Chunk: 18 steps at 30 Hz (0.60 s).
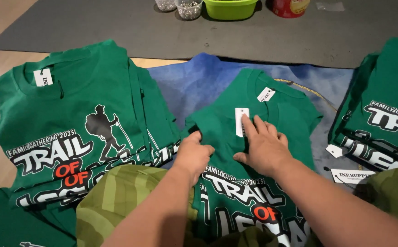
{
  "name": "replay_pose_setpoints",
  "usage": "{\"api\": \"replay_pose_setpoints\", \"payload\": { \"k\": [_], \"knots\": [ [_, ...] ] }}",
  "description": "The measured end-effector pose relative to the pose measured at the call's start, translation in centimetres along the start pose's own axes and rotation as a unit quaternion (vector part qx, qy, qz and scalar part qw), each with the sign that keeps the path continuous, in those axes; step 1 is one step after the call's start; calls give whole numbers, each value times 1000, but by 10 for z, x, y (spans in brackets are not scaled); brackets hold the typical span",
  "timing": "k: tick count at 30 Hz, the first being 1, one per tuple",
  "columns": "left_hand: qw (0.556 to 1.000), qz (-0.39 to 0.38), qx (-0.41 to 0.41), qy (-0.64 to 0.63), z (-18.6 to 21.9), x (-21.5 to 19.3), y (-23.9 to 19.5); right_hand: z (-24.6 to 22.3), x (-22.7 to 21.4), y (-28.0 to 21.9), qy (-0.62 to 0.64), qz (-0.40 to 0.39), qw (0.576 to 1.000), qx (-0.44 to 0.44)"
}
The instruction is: The person sits on the floor and attaches white tags to a stack of green t-shirts. They pick up a tag, thread it through the neck of a shirt, and then fold the shirt neatly before placing it on a pile.
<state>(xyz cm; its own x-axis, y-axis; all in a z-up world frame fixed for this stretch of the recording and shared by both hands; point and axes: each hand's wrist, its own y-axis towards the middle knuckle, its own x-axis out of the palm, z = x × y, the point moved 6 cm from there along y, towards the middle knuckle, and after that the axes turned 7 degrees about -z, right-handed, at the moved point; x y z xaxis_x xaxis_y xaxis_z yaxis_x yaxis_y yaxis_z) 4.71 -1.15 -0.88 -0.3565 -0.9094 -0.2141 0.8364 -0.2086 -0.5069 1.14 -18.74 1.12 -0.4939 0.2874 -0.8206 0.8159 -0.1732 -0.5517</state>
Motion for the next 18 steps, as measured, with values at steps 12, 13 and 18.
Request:
{"api": "replay_pose_setpoints", "payload": {
  "k": [12, 13, 18],
  "knots": [
    [1000, 8, -4, -10, -7, -2, 8, -5, -15, -2, -28, 6, 999, 20],
    [1000, 7, -5, -9, -7, -2, 7, -4, -14, -4, -27, 5, 999, 21],
    [1000, 8, -12, -19, -16, 0, 16, -9, -23, -27, 51, 53, 997, 1]
  ]
}}
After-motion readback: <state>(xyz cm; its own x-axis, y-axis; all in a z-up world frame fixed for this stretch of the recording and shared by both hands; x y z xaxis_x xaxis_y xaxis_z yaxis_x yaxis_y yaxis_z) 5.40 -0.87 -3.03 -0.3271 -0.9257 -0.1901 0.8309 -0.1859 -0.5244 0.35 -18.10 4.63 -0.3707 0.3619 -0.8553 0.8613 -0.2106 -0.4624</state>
